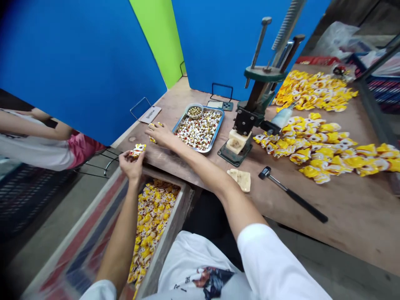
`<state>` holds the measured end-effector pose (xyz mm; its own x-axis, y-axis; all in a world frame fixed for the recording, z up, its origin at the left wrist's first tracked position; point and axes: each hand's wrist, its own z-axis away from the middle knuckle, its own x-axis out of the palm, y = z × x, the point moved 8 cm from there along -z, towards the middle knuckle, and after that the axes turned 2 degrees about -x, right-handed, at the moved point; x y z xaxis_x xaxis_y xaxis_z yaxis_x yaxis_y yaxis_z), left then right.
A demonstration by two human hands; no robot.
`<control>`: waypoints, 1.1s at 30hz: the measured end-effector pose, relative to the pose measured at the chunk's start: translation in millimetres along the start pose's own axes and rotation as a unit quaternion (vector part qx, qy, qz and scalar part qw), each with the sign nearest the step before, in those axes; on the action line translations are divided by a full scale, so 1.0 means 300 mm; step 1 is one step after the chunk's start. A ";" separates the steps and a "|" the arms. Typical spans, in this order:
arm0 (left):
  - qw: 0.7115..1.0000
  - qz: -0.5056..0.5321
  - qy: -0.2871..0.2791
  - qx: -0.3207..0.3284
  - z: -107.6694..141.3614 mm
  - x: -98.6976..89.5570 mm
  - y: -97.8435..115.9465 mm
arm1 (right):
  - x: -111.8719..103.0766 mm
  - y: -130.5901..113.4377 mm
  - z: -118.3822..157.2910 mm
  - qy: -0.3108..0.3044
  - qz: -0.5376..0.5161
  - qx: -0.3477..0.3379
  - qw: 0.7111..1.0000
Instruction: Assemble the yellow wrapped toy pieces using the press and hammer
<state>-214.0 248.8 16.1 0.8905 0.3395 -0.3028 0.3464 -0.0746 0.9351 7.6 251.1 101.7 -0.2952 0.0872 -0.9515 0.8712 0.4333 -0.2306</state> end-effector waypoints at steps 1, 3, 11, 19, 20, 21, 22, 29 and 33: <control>1.000 -0.020 0.006 0.001 -0.030 0.026 -0.005 | 0.031 0.002 -0.053 -0.016 0.006 -0.004 1.000; 0.998 -0.061 0.008 0.009 -0.083 0.073 -0.007 | 0.077 0.002 -0.105 -0.033 -0.005 0.002 0.999; 0.977 -0.091 -0.099 0.168 -0.064 0.112 0.188 | -0.014 0.063 0.087 -0.008 -0.289 0.055 0.956; 0.752 0.078 -0.593 0.277 0.545 0.227 0.597 | -0.286 0.044 0.727 -0.049 -0.586 0.098 0.803; 0.734 0.083 -0.612 0.283 0.604 0.246 0.613 | -0.281 0.039 0.804 -0.052 -0.609 0.125 0.781; 0.723 0.093 -0.627 0.277 0.657 0.270 0.617 | -0.268 0.042 0.874 -0.045 -0.625 0.156 0.763; 0.719 0.111 -0.635 0.259 0.703 0.297 0.612 | -0.251 0.054 0.938 -0.023 -0.633 0.191 0.749; 0.844 0.232 -0.480 0.060 0.833 0.527 0.489 | -0.203 0.241 1.311 0.267 -0.579 0.394 0.662; 0.886 0.242 -0.393 0.045 0.870 0.679 0.487 | -0.250 0.325 1.495 0.347 -0.536 0.442 0.630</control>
<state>94.9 62.4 43.0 0.8593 -0.5076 0.0622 -0.1414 -0.1189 0.9828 290.5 -115.5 59.2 -0.7333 0.6731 0.0955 -0.1878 -0.0656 -0.9800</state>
